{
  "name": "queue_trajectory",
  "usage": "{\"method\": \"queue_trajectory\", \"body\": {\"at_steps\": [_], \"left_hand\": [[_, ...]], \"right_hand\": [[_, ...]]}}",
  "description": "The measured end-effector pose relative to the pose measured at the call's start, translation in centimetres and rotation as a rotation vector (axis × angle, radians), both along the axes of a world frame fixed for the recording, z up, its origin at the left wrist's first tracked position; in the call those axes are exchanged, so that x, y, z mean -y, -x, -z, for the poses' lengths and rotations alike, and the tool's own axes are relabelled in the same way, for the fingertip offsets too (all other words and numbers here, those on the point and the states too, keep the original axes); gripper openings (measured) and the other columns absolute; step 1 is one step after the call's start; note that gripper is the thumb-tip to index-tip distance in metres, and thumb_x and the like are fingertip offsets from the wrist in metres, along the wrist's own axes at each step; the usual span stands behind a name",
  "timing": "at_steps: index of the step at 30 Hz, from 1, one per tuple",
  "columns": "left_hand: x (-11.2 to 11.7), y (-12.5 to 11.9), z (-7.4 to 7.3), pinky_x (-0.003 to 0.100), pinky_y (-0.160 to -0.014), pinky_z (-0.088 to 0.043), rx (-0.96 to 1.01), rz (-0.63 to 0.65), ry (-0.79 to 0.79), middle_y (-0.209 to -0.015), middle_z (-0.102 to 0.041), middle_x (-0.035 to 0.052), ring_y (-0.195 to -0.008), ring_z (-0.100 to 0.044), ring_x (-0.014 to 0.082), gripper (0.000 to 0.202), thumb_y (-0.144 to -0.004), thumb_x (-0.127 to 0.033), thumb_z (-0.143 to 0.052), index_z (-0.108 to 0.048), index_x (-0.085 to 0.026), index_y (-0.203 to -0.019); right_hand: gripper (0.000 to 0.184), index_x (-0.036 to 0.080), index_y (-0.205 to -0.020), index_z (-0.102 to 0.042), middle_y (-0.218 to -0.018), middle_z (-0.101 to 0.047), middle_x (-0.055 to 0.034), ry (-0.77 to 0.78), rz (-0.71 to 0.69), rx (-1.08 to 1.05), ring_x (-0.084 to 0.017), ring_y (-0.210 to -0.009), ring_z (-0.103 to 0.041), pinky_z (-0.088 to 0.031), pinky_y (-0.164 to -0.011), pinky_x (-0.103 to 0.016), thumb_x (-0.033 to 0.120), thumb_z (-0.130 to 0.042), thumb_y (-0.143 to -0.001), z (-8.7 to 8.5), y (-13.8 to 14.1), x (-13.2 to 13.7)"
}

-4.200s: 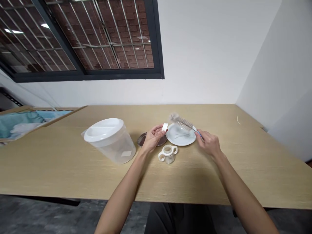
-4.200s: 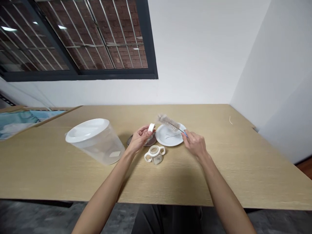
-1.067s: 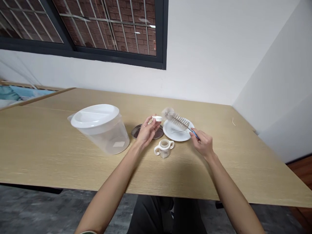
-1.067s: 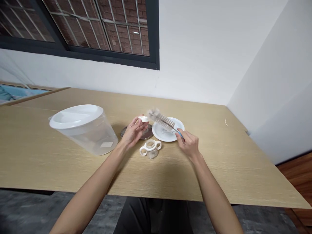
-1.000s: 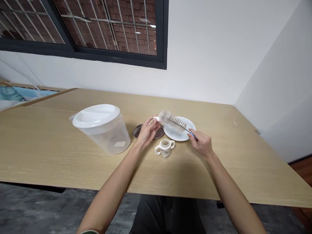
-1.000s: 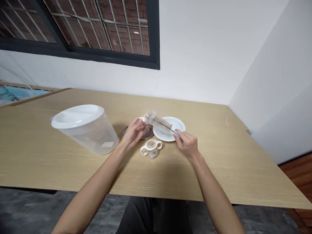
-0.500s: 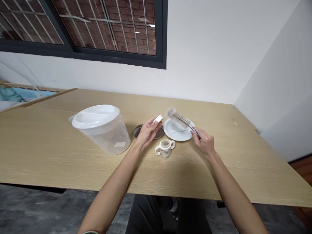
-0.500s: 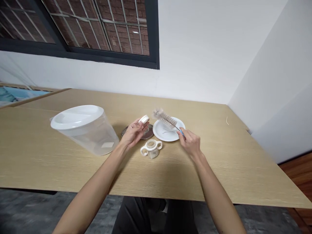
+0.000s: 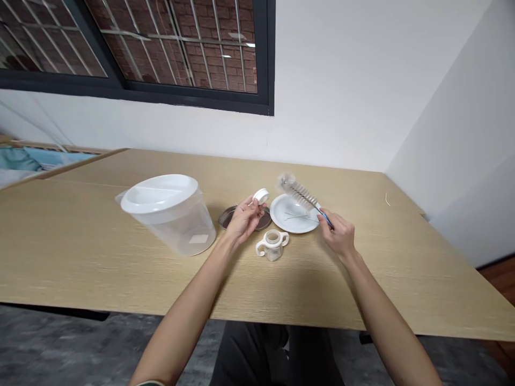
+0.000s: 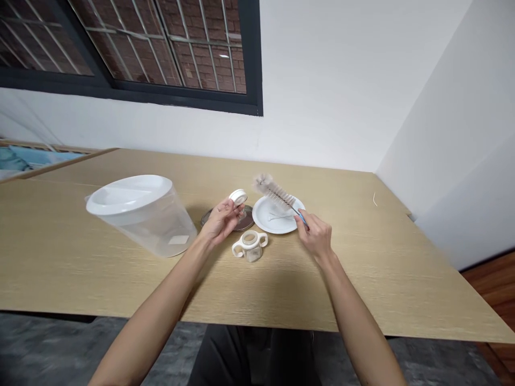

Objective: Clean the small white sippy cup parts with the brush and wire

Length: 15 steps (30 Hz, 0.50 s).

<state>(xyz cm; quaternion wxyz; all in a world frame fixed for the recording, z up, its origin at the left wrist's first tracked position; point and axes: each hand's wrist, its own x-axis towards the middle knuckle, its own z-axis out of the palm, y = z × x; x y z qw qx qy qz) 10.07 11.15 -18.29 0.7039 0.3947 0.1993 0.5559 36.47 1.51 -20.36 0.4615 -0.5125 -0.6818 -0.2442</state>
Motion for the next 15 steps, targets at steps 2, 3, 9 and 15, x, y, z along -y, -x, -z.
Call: {"method": "queue_trajectory", "body": {"at_steps": [2, 3, 9, 15], "left_hand": [[0.1, 0.0, -0.16, 0.017, -0.069, -0.05, 0.005, 0.022, 0.001, -0.105, -0.065, 0.0084, -0.087, -0.062, 0.0129, 0.047, -0.064, -0.033, -0.095, -0.07, -0.012, -0.098], [0.13, 0.01, -0.23, 0.017, -0.07, -0.05, 0.002, 0.031, 0.001, -0.104, -0.066, 0.0085, -0.087, -0.062, 0.0127, 0.047, -0.064, -0.032, -0.095, -0.07, -0.012, -0.098], [0.21, 0.29, -0.26, 0.017, -0.073, -0.051, 0.003, 0.037, -0.012, -0.109, -0.066, 0.0083, -0.093, -0.064, 0.0139, 0.052, -0.066, -0.029, -0.095, -0.071, -0.014, -0.111], [-0.04, 0.11, 0.43, 0.017, -0.08, -0.052, -0.019, 0.078, -0.021, -0.112, -0.069, 0.0105, -0.096, -0.066, 0.0143, 0.065, -0.062, -0.019, -0.095, -0.068, -0.013, -0.121]], "right_hand": [[0.028, 0.011, -0.111, -0.071, -0.069, -0.065, -0.0037, 0.017, -0.074, 0.02, -0.009, -0.054, -0.053, -0.037, -0.056, -0.025, 0.03, -0.053, -0.103, -0.09, 0.16, 0.14], [0.027, 0.011, -0.113, -0.071, -0.07, -0.066, -0.0035, 0.024, -0.101, 0.051, -0.009, -0.054, -0.053, -0.037, -0.056, -0.025, 0.03, -0.053, -0.103, -0.08, 0.25, 0.17], [0.026, 0.011, -0.11, -0.072, -0.071, -0.068, -0.0048, 0.008, -0.006, 0.06, -0.01, -0.057, -0.057, -0.035, -0.056, -0.025, 0.029, -0.055, -0.102, 0.09, 0.09, -0.02], [0.026, 0.01, -0.109, -0.071, -0.068, -0.066, -0.0039, 0.002, -0.131, 0.039, -0.009, -0.052, -0.053, -0.036, -0.055, -0.024, 0.027, -0.053, -0.102, -0.34, 0.19, 0.31]]}}
